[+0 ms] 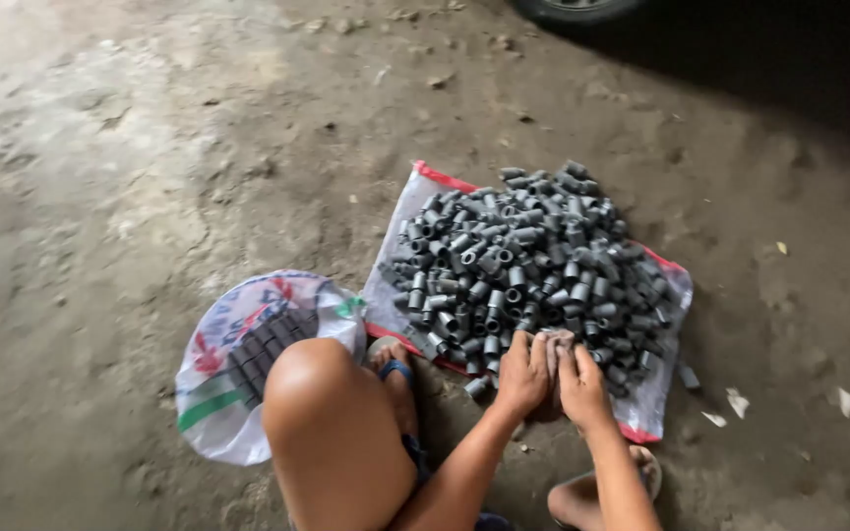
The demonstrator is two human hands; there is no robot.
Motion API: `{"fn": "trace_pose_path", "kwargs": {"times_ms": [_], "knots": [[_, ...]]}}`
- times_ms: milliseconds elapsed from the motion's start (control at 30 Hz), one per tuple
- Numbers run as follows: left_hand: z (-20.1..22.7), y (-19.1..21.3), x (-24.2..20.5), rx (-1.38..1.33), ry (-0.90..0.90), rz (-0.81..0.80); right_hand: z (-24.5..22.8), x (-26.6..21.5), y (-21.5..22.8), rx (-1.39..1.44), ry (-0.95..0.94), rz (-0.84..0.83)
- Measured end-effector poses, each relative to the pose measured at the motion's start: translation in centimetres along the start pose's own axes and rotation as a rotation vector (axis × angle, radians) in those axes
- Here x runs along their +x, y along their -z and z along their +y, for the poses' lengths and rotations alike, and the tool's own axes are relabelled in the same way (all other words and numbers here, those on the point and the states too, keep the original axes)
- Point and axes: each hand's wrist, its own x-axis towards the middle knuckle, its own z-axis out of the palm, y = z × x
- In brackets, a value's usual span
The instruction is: The person sits on the floor and wipes small gray cylindrical parts with a cloth, then places them into a plastic bag. The person handles the parts one by one, wiping them before stacking them inside the bag.
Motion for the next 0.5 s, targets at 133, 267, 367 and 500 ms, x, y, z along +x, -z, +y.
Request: {"fn": "trace_pose_path", "kwargs": {"times_ms": [133,267,367,500], "knots": [[1.8,1.3,-1.3,0.085,0.067,0.023,2.9,1.0,-3.0,-0.113,-0.052,0.071],[3.9,2.2,-1.9,0.021,0.081,0.079,-2.8,-3.1,-1.4,0.546,-0.111,-0.028],[1.6,0.7,0.0,-0.204,0.001,0.050,-6.3,-4.8,-1.5,0.856,-0.169,-0.058],[1.8,-0.1,-1.0,-0.621,-0.296,-0.005,-2.4,-2.2,-2.2,0.304,0.081,0.142]]}}
